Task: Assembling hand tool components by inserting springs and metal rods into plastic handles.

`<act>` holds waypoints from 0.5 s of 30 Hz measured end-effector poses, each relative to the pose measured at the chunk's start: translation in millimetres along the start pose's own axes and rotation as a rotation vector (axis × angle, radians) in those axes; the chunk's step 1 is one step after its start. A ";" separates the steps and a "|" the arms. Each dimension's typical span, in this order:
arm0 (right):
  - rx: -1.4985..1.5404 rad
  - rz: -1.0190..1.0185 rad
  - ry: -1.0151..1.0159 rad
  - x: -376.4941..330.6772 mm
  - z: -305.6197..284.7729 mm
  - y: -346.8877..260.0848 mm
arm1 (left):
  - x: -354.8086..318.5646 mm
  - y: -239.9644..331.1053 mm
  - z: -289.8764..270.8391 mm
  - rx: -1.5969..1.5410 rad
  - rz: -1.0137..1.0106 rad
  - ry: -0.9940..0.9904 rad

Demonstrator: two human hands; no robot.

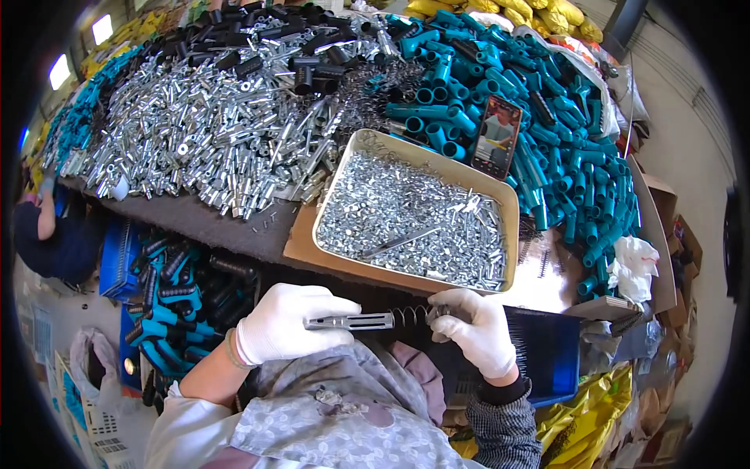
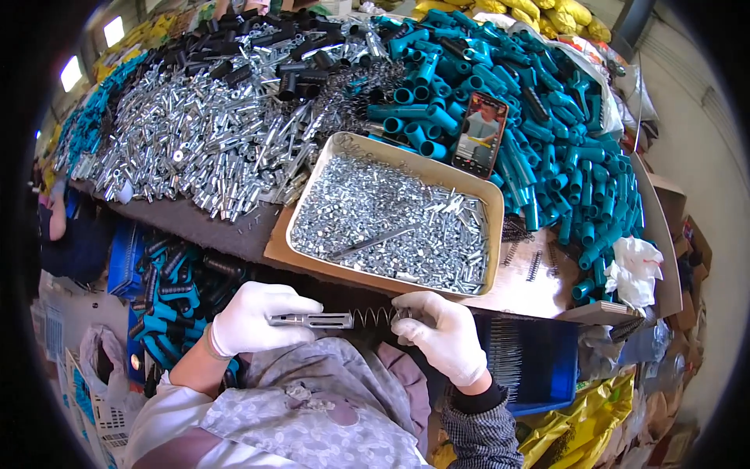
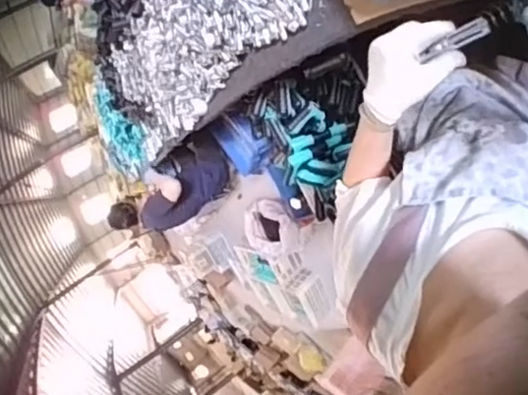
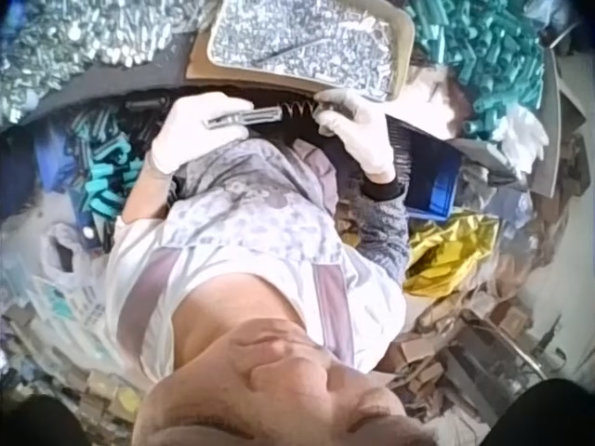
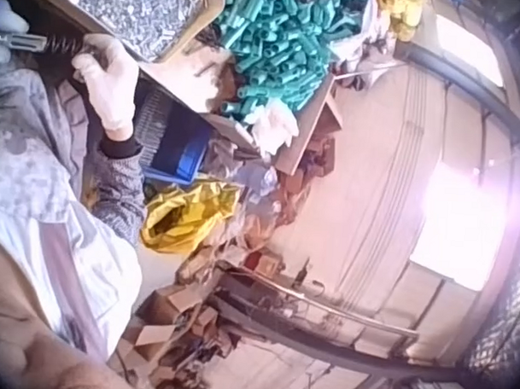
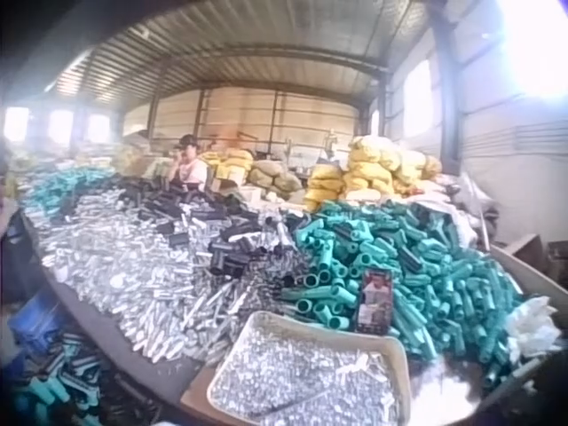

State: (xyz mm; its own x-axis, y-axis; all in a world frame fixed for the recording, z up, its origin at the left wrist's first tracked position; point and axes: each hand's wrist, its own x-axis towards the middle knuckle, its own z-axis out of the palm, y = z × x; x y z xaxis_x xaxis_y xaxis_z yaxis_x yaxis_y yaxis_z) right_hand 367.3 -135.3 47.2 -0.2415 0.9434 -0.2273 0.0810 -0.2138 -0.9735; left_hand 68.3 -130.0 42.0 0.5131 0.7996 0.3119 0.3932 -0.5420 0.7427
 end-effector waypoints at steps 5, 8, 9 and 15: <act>-0.010 -0.010 -0.063 -7.7 -12.7 8.9 | 4.2 -0.2 7.5 -0.015 -0.052 -0.041; -0.279 -0.180 -0.140 -3.0 1.7 20.2 | 2.9 4.3 10.9 -0.062 -0.151 -0.154; -0.278 -0.212 -0.166 -5.8 14.4 21.6 | 4.8 10.5 14.8 -0.053 -0.195 -0.192; -0.008 0.066 -0.156 -22.0 28.5 41.0 | 4.3 8.7 42.1 0.041 0.000 -0.178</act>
State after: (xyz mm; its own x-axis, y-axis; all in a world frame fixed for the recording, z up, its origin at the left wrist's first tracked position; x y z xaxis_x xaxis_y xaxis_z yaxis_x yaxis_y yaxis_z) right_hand 348.3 -172.0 11.7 -0.3824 0.8765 -0.2923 0.1090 -0.2713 -0.9563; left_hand 106.1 -142.2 24.9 0.6391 0.7428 0.1994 0.4217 -0.5552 0.7169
